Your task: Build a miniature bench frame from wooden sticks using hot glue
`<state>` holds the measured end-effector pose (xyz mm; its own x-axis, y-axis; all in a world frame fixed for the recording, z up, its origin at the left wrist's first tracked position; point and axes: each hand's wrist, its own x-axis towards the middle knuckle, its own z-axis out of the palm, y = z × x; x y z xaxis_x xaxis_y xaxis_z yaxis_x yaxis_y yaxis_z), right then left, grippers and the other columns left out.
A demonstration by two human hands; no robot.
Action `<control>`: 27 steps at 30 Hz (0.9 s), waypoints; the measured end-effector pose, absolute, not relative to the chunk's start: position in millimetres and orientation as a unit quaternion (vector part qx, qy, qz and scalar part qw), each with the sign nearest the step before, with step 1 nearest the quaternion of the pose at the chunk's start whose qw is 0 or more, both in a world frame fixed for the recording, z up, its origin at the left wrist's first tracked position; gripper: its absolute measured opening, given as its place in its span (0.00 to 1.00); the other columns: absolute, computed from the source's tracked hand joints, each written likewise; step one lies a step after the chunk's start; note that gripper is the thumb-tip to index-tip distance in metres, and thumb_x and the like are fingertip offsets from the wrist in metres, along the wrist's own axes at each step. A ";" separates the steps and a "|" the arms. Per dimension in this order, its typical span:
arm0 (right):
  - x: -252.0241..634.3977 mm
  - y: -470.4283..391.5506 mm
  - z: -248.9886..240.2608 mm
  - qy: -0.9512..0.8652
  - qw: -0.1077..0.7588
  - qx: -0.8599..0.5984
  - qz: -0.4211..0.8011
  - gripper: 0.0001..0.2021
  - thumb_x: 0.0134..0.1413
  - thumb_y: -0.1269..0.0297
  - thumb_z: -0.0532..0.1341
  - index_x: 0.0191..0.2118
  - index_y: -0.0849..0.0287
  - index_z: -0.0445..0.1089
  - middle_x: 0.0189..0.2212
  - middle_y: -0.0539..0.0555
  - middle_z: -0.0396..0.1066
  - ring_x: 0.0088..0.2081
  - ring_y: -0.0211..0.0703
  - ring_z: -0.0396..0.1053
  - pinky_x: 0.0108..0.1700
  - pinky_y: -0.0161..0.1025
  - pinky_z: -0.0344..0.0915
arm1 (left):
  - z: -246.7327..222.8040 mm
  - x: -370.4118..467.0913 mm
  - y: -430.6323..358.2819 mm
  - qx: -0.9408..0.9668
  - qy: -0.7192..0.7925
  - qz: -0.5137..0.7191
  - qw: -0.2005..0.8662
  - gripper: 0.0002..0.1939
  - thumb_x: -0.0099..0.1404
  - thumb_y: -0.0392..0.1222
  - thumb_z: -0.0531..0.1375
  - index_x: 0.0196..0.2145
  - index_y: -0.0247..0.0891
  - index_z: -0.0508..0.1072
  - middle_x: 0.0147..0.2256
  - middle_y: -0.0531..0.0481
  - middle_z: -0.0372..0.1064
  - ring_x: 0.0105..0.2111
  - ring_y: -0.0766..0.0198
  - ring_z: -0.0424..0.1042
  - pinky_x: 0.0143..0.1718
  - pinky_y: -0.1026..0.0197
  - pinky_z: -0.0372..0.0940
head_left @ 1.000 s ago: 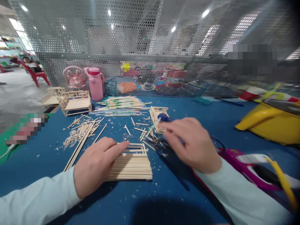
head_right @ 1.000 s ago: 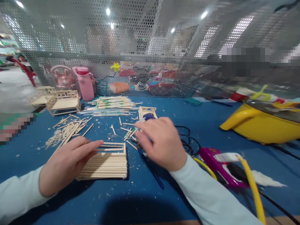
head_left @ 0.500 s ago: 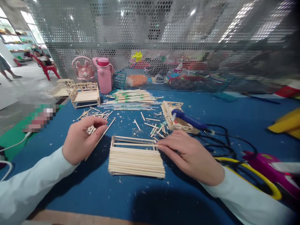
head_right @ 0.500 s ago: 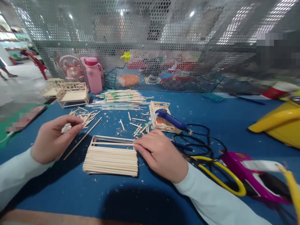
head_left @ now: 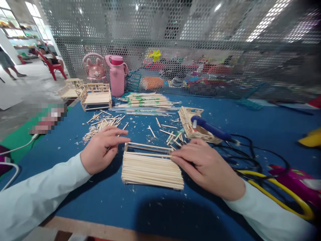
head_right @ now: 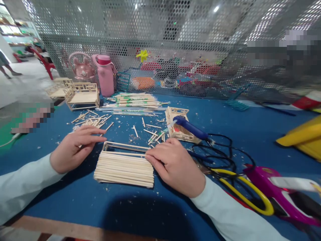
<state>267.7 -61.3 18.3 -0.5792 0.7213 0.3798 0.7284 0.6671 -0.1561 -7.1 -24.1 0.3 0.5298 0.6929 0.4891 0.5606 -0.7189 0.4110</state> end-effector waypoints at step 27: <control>276.6 -76.9 20.5 -0.872 0.224 -0.433 0.042 0.11 0.50 0.73 0.51 0.35 0.60 0.70 0.22 0.51 0.71 0.24 0.37 0.64 0.34 0.39 0.56 | -4.0 1.1 -36.5 0.915 0.312 0.251 0.044 0.17 0.57 0.34 0.49 0.40 0.41 0.73 0.56 0.47 0.55 0.58 0.53 0.48 0.56 0.44 0.47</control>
<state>276.6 -76.9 20.5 -0.5252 0.7737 0.3543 0.7365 0.6219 -0.2661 1.1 -36.5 -4.0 0.6798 0.5926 0.4322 0.5486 -0.8019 0.2367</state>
